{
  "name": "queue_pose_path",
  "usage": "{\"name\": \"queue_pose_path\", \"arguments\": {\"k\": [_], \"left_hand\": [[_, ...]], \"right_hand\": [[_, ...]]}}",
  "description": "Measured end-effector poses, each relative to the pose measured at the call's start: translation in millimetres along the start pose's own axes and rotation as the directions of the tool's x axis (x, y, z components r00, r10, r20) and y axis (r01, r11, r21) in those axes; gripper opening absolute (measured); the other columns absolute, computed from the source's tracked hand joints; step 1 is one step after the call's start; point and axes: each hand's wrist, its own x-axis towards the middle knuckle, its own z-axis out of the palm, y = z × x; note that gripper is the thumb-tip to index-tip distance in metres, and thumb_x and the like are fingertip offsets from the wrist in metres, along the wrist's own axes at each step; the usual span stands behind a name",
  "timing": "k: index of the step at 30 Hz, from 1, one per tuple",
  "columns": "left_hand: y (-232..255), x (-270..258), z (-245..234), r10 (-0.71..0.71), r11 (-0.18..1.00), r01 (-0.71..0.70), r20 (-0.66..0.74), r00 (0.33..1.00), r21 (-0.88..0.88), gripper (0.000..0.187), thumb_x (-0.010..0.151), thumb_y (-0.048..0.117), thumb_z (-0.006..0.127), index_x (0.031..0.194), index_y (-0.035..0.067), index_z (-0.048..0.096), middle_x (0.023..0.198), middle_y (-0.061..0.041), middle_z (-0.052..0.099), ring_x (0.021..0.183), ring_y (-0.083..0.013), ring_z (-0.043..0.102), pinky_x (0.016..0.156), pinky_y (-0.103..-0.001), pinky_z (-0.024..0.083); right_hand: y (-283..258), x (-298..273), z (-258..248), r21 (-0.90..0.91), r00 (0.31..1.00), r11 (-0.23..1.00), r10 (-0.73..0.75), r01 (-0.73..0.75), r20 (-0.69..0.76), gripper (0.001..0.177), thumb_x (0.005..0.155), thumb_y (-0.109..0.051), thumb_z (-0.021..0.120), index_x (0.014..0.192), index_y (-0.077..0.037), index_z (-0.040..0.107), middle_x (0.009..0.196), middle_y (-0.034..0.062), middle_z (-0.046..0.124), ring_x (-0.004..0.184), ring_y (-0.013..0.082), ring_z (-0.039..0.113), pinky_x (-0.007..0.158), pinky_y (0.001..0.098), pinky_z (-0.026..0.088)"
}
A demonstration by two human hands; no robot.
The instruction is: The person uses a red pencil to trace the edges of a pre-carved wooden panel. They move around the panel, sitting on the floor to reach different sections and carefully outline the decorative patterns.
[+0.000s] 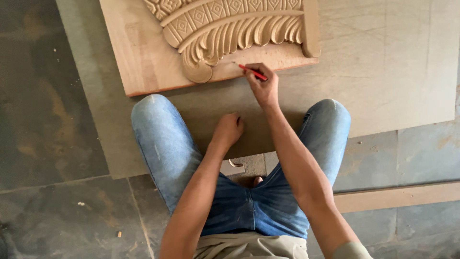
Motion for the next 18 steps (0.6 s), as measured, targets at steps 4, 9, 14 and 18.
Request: {"name": "queue_pose_path", "arguments": {"k": [4,9,14,18], "left_hand": [[-2.3,-0.7,1.8,0.007,0.998,-0.007,0.002,1.0,-0.057,0.029,0.095,0.024,0.058,0.09,-0.002,0.068,0.092,-0.03,0.068,0.091,-0.0501,0.063,0.079,-0.057,0.051],[-2.4,-1.0,2.7,0.037,0.999,-0.038,-0.028,0.999,-0.03,0.028,0.096,0.023,0.058,0.088,-0.002,0.068,0.09,-0.029,0.068,0.089,-0.0505,0.064,0.078,-0.058,0.051],[-0.1,-1.2,2.4,0.075,0.997,-0.077,-0.044,0.996,-0.027,0.027,0.096,0.022,0.059,0.088,-0.002,0.068,0.089,-0.029,0.068,0.088,-0.0497,0.065,0.078,-0.058,0.051],[0.9,-1.1,2.0,0.024,1.0,-0.024,-0.027,0.999,0.002,0.026,0.096,0.022,0.06,0.089,-0.002,0.068,0.089,-0.03,0.068,0.087,-0.0502,0.064,0.076,-0.058,0.05]], "right_hand": [[9.3,5.5,-21.6,0.032,0.986,0.999,0.011,-0.005,-0.169,0.015,0.097,-0.004,0.065,0.107,0.004,0.072,0.094,0.0084,0.077,0.087,0.0105,0.07,0.082,0.0254,0.057],[21.4,6.8,-45.8,0.073,0.928,0.996,0.069,-0.046,-0.366,0.014,0.098,-0.004,0.065,0.106,0.004,0.072,0.094,0.0093,0.076,0.083,0.0112,0.067,0.08,0.0254,0.056],[37.9,8.2,-62.9,0.16,0.854,0.987,0.056,0.032,-0.517,0.013,0.097,-0.004,0.066,0.105,0.004,0.071,0.094,0.0105,0.075,0.082,0.0126,0.069,0.078,0.0266,0.057],[48.6,8.5,-75.6,0.15,0.772,0.989,0.08,0.019,-0.63,0.013,0.096,-0.004,0.066,0.106,0.003,0.071,0.092,0.0101,0.075,0.077,0.012,0.067,0.073,0.0258,0.055]]}}
